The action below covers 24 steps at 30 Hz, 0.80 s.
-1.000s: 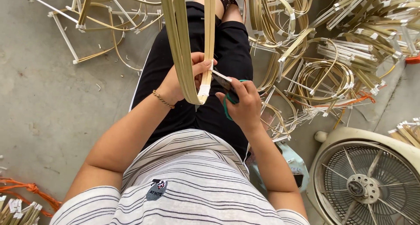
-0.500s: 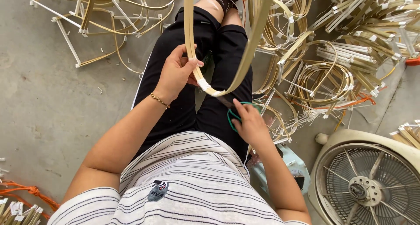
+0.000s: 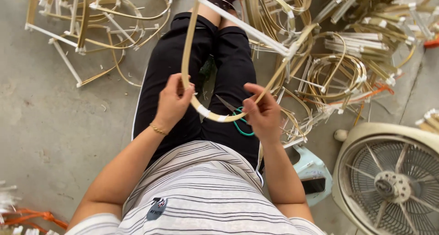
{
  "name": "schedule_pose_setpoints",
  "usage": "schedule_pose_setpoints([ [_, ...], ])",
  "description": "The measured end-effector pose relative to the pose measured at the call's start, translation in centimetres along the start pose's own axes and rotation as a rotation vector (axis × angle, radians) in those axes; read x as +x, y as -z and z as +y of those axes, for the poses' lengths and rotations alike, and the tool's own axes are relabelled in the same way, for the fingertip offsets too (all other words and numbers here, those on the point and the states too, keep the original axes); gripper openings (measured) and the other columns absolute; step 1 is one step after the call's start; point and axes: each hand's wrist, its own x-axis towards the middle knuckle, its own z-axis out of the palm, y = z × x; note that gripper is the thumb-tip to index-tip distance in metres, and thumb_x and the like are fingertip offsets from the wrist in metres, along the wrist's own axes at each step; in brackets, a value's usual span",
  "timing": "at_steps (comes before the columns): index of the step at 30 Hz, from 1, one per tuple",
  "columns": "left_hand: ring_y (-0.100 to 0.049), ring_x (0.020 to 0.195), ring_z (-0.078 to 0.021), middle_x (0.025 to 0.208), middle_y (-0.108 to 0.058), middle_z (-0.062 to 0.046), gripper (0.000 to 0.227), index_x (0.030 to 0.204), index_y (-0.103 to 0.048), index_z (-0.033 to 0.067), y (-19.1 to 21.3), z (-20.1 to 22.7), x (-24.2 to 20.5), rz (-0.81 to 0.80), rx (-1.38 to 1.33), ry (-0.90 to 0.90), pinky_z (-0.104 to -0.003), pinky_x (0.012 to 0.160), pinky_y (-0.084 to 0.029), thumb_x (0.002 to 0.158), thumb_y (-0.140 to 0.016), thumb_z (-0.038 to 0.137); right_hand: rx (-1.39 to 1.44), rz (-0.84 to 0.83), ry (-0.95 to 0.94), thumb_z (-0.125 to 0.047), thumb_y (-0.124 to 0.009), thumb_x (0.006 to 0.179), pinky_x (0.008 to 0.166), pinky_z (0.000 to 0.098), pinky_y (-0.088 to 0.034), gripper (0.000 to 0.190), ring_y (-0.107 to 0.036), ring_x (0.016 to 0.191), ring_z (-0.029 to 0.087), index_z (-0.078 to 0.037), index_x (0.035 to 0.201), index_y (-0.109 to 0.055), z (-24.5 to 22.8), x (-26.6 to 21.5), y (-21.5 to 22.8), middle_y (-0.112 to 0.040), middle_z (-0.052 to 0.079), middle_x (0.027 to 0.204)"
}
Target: Joining curved bamboo or wood strips together using tape and tools to form furniture components.
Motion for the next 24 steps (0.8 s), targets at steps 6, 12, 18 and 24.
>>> schedule_pose_setpoints([
  [6,-0.064,0.071,-0.0088,0.091,-0.065,-0.002,0.021,0.123,-0.062,0.0035,0.2,1.8,1.1,-0.048,-0.082,0.012,-0.024,0.064,-0.056,0.113,-0.056,0.020,0.205,-0.146,-0.148,-0.010,-0.072,0.104,0.063,0.0184,-0.046,0.026,-0.057,0.070,0.002,-0.005,0.128,-0.064,-0.7,-6.1,-2.5,-0.063,-0.003,0.086],
  [12,-0.051,0.063,-0.0058,0.087,-0.059,-0.001,0.024,0.114,-0.063,0.0002,-1.1,4.0,1.1,-0.069,0.033,-0.005,-0.023,0.055,-0.042,0.122,-0.053,0.020,0.007,-0.280,0.113,-0.012,-0.076,0.100,0.084,0.0256,-0.058,0.033,-0.069,0.102,0.013,-0.005,0.130,-0.064,-1.0,-6.9,2.1,-0.069,0.008,0.114],
  [18,-0.053,0.068,-0.0045,0.086,-0.060,0.001,0.021,0.114,-0.066,0.0020,-2.8,4.4,2.3,-0.260,-0.100,0.324,-0.020,0.062,-0.045,0.119,-0.054,0.019,-0.158,0.456,-0.457,-0.022,-0.061,0.105,0.068,0.0263,-0.054,0.022,-0.064,0.074,0.010,-0.005,0.114,-0.071,20.3,-8.3,18.5,-0.072,0.005,0.094],
  [24,-0.060,0.071,-0.0079,0.095,-0.067,-0.002,0.035,0.130,-0.061,0.0009,-5.5,7.0,2.3,-0.385,-0.393,0.677,-0.023,0.067,-0.054,0.095,-0.054,0.002,-0.878,0.173,-0.699,-0.033,-0.074,0.093,0.087,0.0458,-0.055,0.031,-0.069,0.101,0.036,-0.008,0.109,-0.075,33.0,-12.7,20.6,-0.074,0.018,0.109],
])
